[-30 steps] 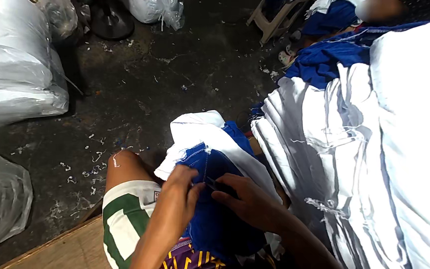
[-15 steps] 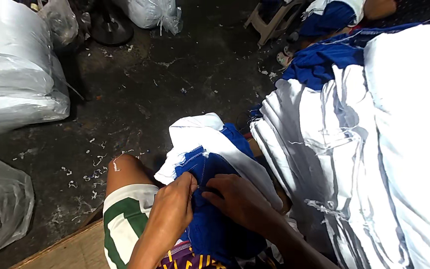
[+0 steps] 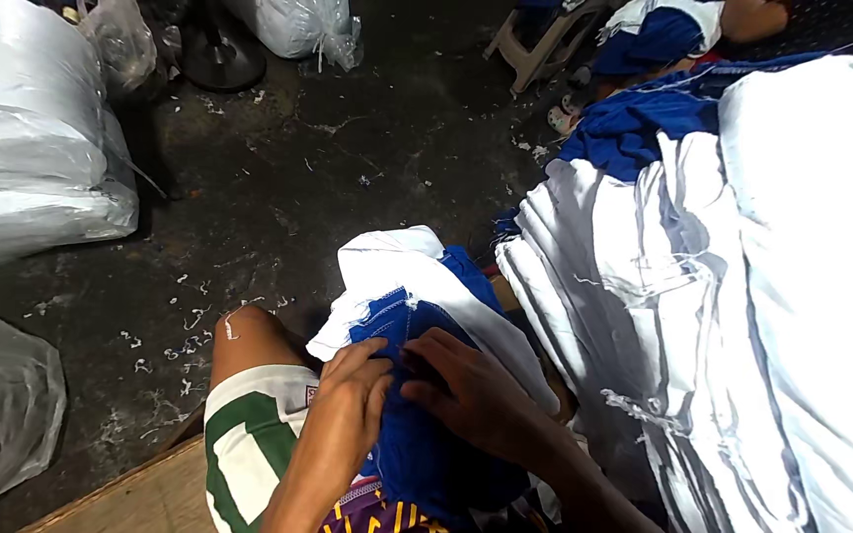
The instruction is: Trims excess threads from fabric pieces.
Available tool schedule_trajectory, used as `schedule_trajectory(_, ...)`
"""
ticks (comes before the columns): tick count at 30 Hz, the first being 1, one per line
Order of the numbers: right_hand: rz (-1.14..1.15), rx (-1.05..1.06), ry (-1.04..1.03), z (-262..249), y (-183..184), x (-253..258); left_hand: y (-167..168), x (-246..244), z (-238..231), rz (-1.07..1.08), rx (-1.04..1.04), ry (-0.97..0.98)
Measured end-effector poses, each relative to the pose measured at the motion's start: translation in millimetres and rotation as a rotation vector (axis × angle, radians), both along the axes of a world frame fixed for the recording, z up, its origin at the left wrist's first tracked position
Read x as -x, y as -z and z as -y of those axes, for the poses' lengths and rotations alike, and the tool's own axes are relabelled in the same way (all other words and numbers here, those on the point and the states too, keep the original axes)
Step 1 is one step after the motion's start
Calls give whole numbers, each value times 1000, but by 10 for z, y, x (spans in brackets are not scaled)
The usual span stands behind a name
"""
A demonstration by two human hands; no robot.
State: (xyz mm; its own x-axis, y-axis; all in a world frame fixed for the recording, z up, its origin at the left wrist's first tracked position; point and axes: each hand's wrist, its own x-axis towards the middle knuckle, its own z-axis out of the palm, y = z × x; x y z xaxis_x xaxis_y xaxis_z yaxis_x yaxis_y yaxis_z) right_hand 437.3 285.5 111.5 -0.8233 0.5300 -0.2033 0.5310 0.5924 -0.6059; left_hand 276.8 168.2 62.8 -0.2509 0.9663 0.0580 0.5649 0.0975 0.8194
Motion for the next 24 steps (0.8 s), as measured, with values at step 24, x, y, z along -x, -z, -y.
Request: schedule_trajectory(24,19,520,97,-410,173,207,275,-42,-159,133,-194,-184)
